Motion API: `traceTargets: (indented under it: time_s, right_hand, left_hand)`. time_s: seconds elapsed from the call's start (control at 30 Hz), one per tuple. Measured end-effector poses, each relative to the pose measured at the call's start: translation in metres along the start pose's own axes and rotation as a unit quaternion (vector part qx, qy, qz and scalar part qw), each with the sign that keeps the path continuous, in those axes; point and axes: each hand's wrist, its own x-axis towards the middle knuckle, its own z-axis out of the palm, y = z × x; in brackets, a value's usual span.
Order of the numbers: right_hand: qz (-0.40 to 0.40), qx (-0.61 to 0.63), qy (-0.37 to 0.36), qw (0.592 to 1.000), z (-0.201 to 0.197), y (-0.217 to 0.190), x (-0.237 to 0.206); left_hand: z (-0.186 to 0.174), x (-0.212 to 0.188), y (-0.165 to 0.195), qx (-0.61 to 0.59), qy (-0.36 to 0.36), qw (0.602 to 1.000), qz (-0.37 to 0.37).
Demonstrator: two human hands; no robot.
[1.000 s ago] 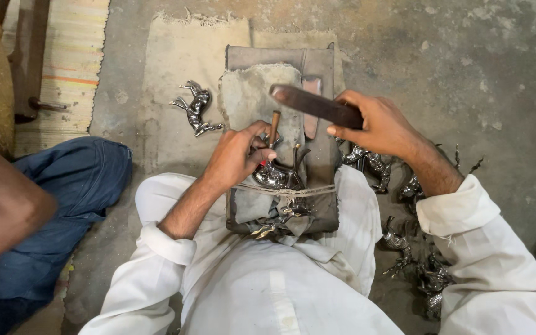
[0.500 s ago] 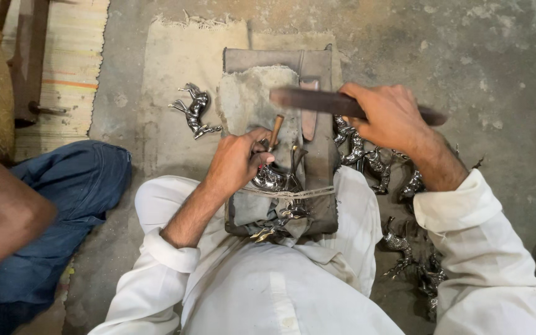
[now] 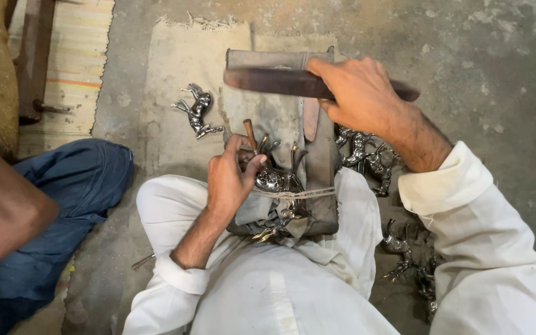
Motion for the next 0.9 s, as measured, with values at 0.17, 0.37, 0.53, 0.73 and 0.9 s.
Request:
traceTargets:
  time_s: [0.17, 0.37, 0.53, 0.73, 0.9]
  right_hand:
    - [-0.077, -0.068, -0.007, 0.995, -0.004, -0.02, 0.015]
    - [-0.147, -0.075, 0.023, 0.986, -0.009, -0.039, 0.022]
    - [-0.126, -0.04, 0.024, 0.991, -0.013, -0.045, 0.014]
    - [-0.089, -0.113, 0.044, 0.989, -0.018, -0.044, 0.008]
    - [-0.111, -0.13, -0.037, 0.985, -0.008, -0.041, -0.002]
  left_hand:
    - [0.005, -0.012, -0.003, -0.041, 0.057, 0.998, 0.002]
    - [0.011, -0.024, -0.006, -0.014, 0.095, 0.995, -0.011]
    - [0.016, -0.027, -0.009, -0.04, 0.116, 0.992, -0.002]
    - [0.02, -0.029, -0.013, -0.043, 0.115, 0.992, -0.011]
    - [0.018, -0.028, -0.025, -0.131, 0.125, 0.983, -0.004]
